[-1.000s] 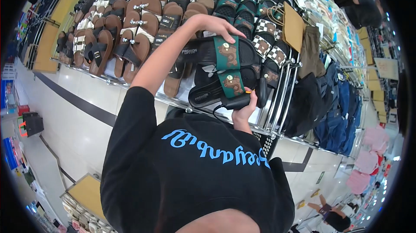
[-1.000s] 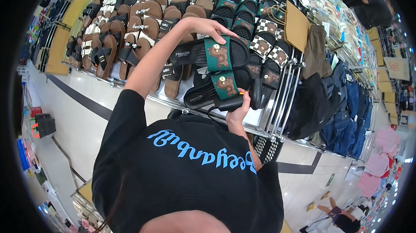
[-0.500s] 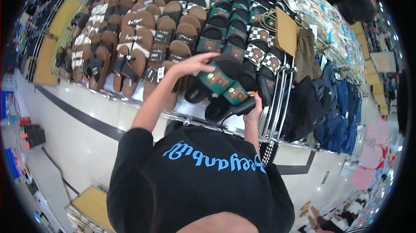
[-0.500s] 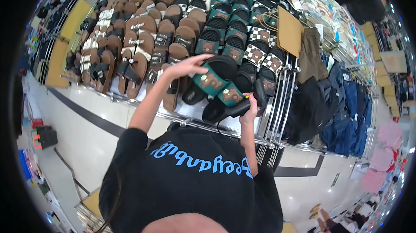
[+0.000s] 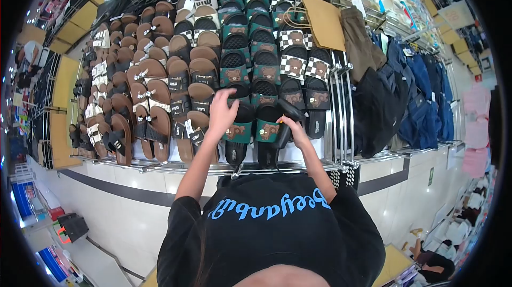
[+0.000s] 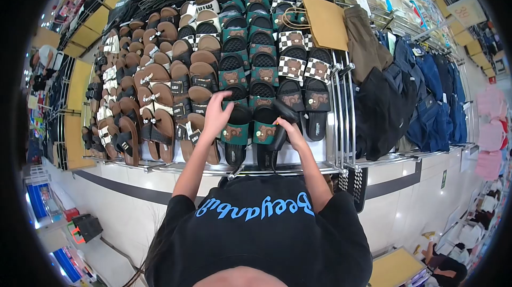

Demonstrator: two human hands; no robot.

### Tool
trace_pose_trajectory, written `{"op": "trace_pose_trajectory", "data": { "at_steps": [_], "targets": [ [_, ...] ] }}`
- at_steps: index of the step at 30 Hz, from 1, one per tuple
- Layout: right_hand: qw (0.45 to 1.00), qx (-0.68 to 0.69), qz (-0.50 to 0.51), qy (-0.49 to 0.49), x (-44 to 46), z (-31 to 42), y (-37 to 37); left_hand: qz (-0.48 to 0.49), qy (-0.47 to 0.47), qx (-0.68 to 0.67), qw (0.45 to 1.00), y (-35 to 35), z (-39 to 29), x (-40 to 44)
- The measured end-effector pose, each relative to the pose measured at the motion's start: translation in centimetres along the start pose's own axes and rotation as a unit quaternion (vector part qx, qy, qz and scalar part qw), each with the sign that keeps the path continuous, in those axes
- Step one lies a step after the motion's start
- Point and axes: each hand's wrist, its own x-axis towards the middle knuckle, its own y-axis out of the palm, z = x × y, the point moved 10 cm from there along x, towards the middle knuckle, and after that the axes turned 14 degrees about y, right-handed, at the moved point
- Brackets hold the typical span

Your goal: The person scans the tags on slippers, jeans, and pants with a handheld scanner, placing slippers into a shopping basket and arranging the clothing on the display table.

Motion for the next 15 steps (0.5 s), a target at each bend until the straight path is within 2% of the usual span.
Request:
{"op": "trace_pose_trajectory", "data": {
  "at_steps": [2,4,6,8,12,13,15],
  "targets": [
    [1.0,-0.017,-0.006,0.02,0.2,-0.5,-0.2,0.002,0.044,0.038,0.998,-0.2,-0.9,4.6],
    [0.999,-0.029,-0.01,0.026,0.4,-0.5,-0.2,-0.035,0.099,0.053,0.993,-0.4,-0.7,9.3],
    [0.999,-0.038,-0.013,0.022,0.3,-0.2,-0.1,-0.045,0.09,0.118,0.988,-0.3,0.6,13.5],
    [0.999,-0.036,-0.011,0.021,0.4,-0.1,-0.1,-0.021,0.064,0.179,0.982,0.6,3.1,16.7],
    [0.999,-0.044,-0.018,0.011,0.4,0.2,-0.3,0.077,0.058,0.21,0.973,3.3,6.2,18.4],
    [0.999,-0.049,-0.022,0.006,0.4,0.2,-0.4,0.013,0.096,0.179,0.979,2.6,5.3,18.0],
    [0.999,-0.043,-0.019,0.019,0.6,-0.1,-0.6,-0.052,0.096,0.14,0.984,2.0,5.1,16.2]
  ]
}}
